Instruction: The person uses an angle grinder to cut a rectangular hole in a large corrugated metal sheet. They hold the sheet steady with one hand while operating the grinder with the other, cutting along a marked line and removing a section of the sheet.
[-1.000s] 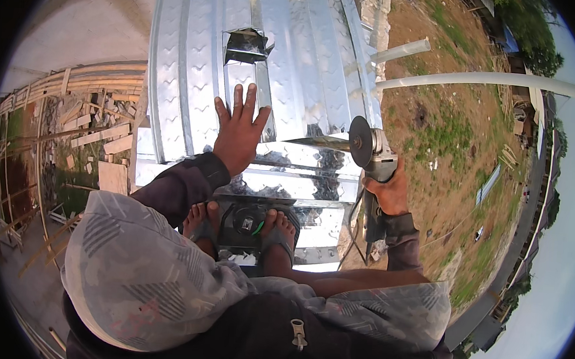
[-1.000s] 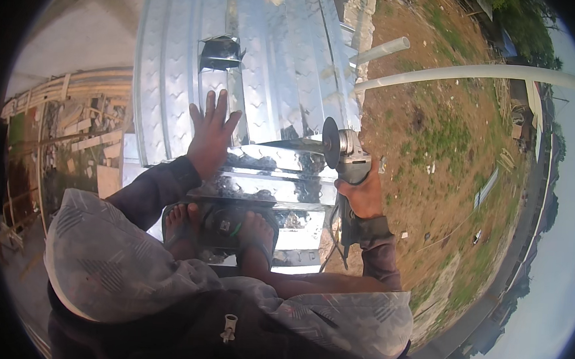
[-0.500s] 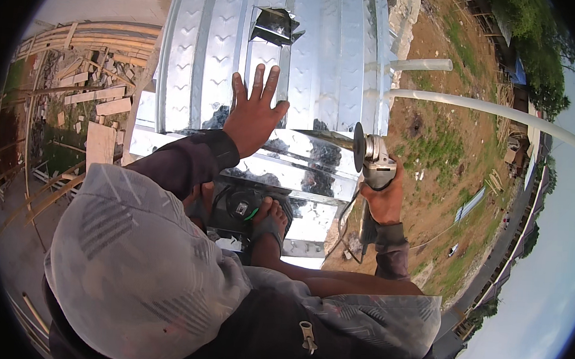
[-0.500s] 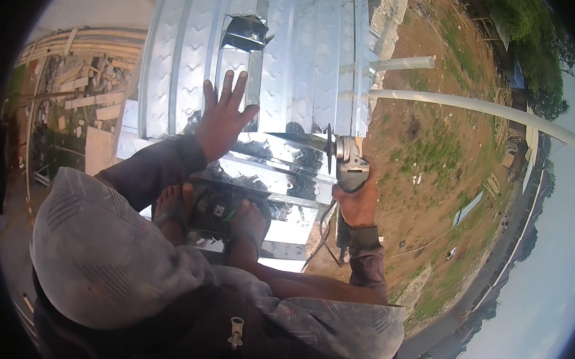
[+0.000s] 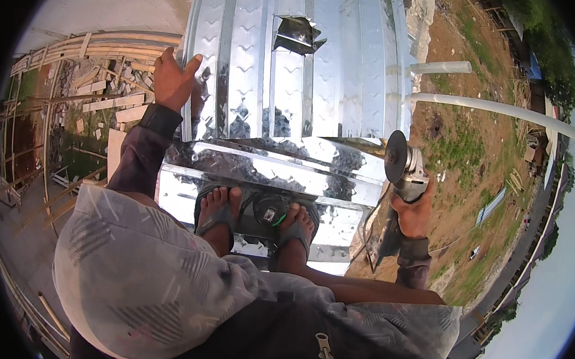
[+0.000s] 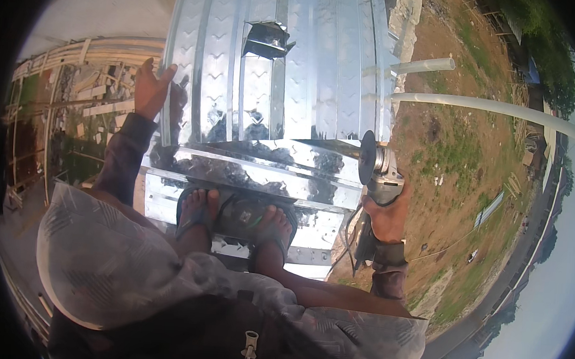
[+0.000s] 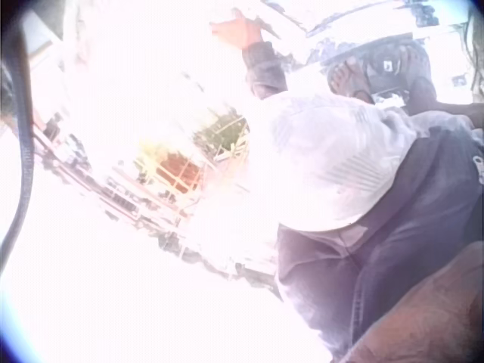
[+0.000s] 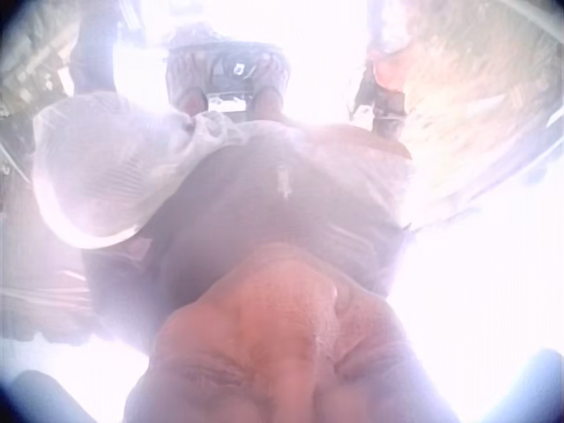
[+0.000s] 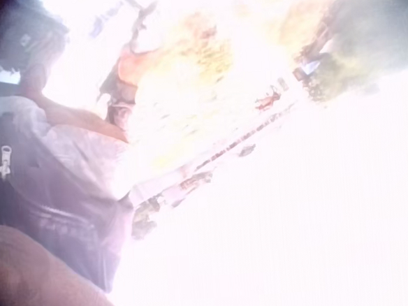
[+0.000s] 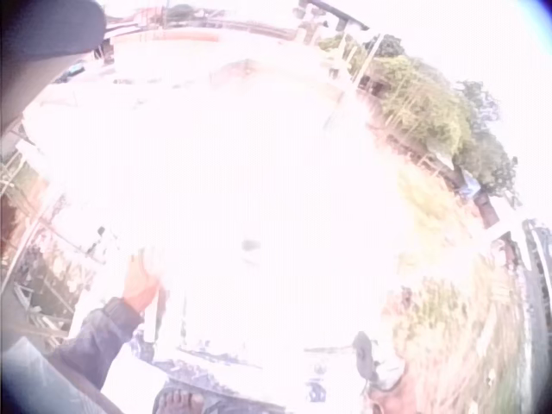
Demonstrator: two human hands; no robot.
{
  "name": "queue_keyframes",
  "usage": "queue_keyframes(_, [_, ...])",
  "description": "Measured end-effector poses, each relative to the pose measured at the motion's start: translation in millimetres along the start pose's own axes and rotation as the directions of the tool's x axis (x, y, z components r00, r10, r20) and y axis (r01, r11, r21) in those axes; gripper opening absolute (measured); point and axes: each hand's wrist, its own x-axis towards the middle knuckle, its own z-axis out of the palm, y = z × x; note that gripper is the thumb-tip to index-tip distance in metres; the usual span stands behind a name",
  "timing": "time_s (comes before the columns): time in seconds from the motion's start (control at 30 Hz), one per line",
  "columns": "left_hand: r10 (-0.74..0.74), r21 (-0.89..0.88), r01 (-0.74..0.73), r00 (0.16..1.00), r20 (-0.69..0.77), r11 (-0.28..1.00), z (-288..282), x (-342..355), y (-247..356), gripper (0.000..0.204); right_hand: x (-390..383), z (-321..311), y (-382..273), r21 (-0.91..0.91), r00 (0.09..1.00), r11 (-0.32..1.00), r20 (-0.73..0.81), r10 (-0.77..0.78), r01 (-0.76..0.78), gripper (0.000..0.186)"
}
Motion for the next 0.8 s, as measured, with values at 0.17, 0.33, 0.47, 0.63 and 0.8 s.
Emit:
queue_keyframes(0.17, [-0.210, -0.468, 0.529, 0.791, 0.575, 0.708, 16, 20, -20, 0.052, 4, 0, 7, -0.041, 1.000, 0.999, -0.024, -0.009, 0.008, 0.081])
queue_keyframes(0.33, [0.012, -0.669, 0.593, 0.744, 0.668, 0.448, 24, 26, -61, 0.038, 5, 5, -2, -0.012, 1.000, 1.000, -0.016, -0.007, 0.007, 0.081])
queue_keyframes(0.47, [0.044, -0.720, 0.545, 0.784, 0.620, 0.429, -2, 26, -27, 0.025, 7, 0, 5, -0.079, 0.996, 0.993, 0.025, -0.082, 0.084, 0.085])
queue_keyframes(0.63, [0.028, -0.706, 0.466, 0.824, 0.565, 0.533, -9, 34, -26, 0.016, 1, 1, -3, -0.075, 0.999, 0.996, 0.013, -0.043, 0.044, 0.084])
queue_keyframes(0.8, [0.050, -0.769, 0.403, 0.871, 0.489, 0.497, -24, 24, 2, 0.028, -3, -3, -9, -0.026, 1.000, 1.000, -0.005, 0.013, -0.014, 0.081])
